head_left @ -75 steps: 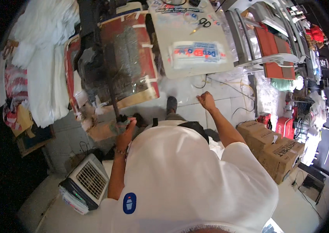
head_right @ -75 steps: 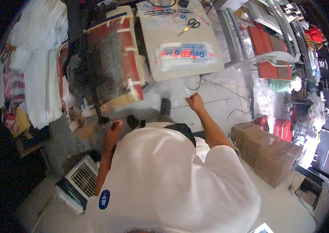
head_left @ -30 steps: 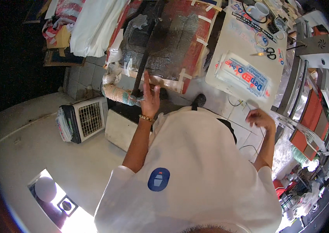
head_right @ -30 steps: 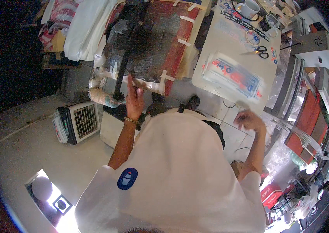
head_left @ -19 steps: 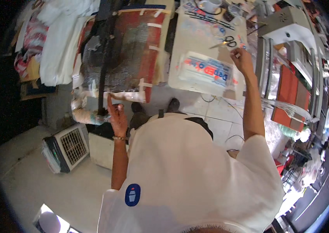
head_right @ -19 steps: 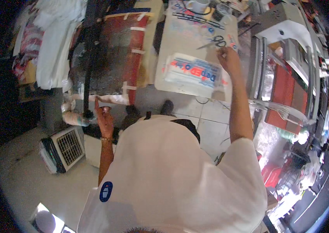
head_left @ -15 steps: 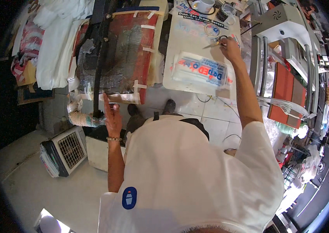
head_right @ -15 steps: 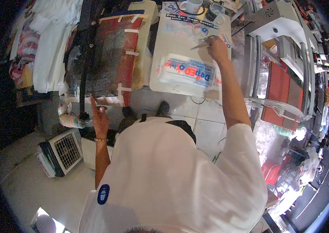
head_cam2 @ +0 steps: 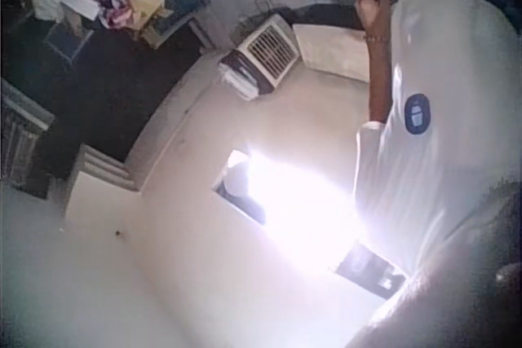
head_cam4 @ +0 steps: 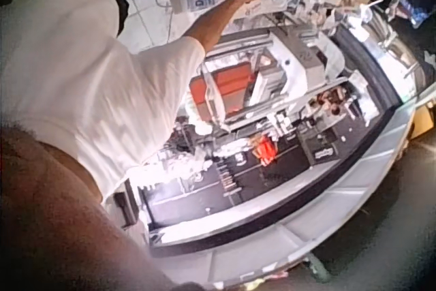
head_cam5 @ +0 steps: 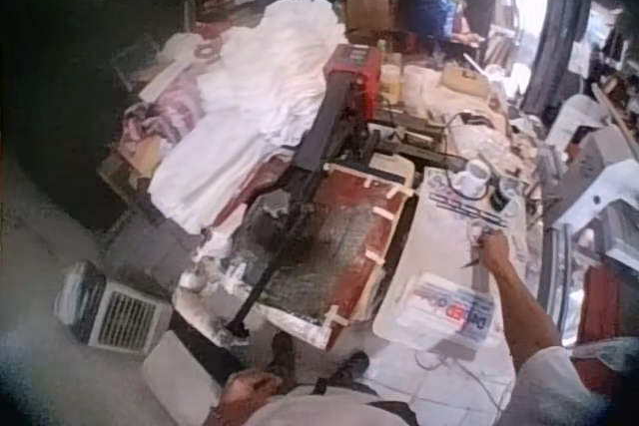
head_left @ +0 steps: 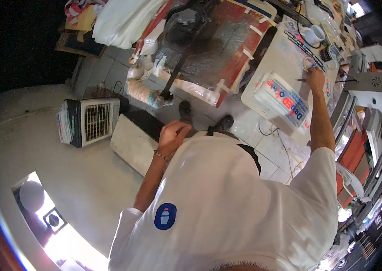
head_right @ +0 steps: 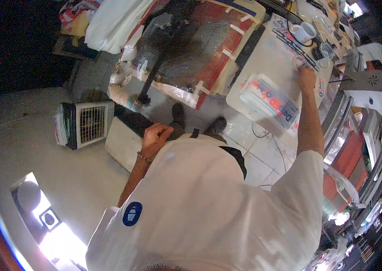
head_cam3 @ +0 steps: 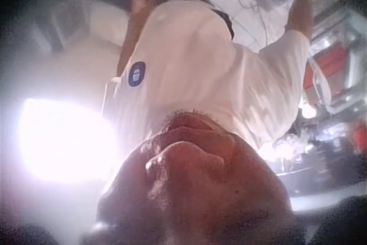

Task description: The person applies tape to the edges of a screen printing frame, folds the tape over the edges by hand, and then positions a tote bag on the printing platen.

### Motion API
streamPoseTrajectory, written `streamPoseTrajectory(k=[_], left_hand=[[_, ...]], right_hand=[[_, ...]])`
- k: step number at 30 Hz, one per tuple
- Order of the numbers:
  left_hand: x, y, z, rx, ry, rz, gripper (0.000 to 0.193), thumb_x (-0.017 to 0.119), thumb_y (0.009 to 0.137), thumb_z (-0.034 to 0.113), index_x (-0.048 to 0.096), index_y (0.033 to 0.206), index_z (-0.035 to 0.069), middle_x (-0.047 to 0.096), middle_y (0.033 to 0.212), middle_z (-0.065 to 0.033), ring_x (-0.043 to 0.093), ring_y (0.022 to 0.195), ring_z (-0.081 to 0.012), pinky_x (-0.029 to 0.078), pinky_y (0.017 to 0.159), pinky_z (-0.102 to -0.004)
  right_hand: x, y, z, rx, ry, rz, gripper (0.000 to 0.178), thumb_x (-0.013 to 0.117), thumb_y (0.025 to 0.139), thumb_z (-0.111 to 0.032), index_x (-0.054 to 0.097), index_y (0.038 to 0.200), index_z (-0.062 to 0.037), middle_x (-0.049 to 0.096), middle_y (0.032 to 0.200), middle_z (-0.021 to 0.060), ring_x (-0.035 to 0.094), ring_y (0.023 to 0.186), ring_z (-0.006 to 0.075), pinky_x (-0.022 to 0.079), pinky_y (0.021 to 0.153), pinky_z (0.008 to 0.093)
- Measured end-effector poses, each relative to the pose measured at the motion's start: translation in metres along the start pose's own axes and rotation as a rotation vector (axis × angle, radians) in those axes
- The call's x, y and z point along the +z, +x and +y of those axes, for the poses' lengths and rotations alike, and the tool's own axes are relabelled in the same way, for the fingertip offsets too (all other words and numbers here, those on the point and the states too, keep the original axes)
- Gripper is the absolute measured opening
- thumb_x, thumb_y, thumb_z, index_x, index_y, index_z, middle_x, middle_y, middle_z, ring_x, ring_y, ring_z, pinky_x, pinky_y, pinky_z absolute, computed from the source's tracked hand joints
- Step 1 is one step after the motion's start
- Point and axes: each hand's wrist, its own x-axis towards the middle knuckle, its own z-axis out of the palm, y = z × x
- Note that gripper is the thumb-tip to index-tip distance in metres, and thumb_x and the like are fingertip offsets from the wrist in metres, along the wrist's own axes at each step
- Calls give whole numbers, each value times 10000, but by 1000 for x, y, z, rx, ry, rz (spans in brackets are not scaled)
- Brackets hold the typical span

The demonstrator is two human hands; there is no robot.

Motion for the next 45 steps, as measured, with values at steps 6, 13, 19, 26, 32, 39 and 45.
streamPoseTrajectory(k=[6,13,19,26,32,39,45], left_hand=[[-6,24,49,145,-58,-216,159,733,853,165,720,903,15,679,822,-125,637,708,-270,517,680,-378],[15,77,126,677,-239,-36,390,762,822,197,628,1146,27,669,1040,-136,646,937,-339,502,847,-420],[14,86,130,669,-254,-286,288,774,793,138,657,1030,23,679,987,-141,639,917,-329,492,842,-421],[-6,79,104,761,-334,-349,144,727,816,73,664,920,-4,671,863,-145,632,823,-328,495,783,-413],[-34,69,83,774,-317,-413,135,717,825,78,664,925,4,668,856,-143,629,822,-330,493,777,-411],[-60,51,44,537,-313,-509,191,713,854,99,626,995,5,669,786,-142,656,701,-273,510,663,-370],[-78,50,2,174,-290,-641,368,705,883,135,546,1199,35,655,749,-87,631,660,-155,489,601,-320]], right_hand=[[-62,-27,-38,143,671,156,216,704,834,-122,697,1036,-46,710,982,133,673,864,258,525,763,360],[-181,-160,-228,371,1717,-87,406,726,862,-91,533,1217,-49,693,929,96,646,813,155,539,748,310],[-223,-201,-307,503,1903,28,544,760,845,-51,508,1324,6,672,903,67,632,782,114,529,704,263],[-241,-216,-333,524,1730,36,372,751,870,-120,633,1205,-9,640,916,32,581,807,85,512,706,255],[-246,-222,-348,438,1527,-54,185,726,895,-157,680,1025,-33,621,886,-3,528,752,62,456,653,229],[-228,-233,-380,367,1437,-130,117,665,944,-144,604,965,-46,605,878,-18,529,773,66,432,693,226],[-189,-241,-427,389,1482,-214,131,627,960,-127,587,992,-7,598,844,30,552,732,100,451,665,243]])
